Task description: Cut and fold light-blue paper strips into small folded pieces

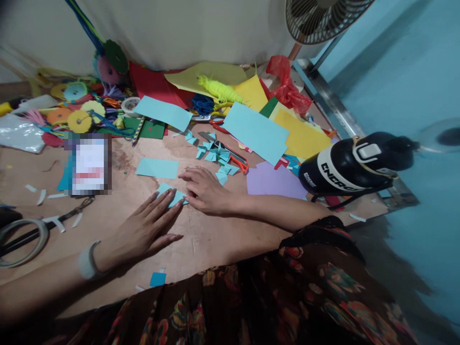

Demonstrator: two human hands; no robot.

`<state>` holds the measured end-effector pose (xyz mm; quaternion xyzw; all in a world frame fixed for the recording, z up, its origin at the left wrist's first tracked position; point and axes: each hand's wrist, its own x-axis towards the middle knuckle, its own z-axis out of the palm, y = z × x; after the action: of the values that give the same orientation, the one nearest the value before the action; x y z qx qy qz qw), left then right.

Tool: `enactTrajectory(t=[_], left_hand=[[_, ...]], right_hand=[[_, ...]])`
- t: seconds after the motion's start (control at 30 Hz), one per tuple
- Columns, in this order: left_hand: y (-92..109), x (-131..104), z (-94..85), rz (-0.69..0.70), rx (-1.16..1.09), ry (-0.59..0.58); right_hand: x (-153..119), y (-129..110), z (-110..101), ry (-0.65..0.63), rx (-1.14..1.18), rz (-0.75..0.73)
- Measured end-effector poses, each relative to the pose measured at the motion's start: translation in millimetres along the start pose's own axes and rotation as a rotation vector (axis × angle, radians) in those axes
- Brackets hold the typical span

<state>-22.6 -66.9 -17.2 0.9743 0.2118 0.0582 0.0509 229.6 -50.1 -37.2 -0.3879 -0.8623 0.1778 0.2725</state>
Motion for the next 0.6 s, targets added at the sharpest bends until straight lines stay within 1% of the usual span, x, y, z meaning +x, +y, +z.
enactTrajectory(t=[0.33,0.6], left_hand=[[2.4,0.6,0.0,0.004,0.002,0.012],[2.2,1.3,0.7,0.0,0.009,0.03]], right_hand=[[0.9,0.5,-0.5,-0.011,-0.009,-0.015],[1.8,-1.5,-2.9,-0.036,0.014,0.013]])
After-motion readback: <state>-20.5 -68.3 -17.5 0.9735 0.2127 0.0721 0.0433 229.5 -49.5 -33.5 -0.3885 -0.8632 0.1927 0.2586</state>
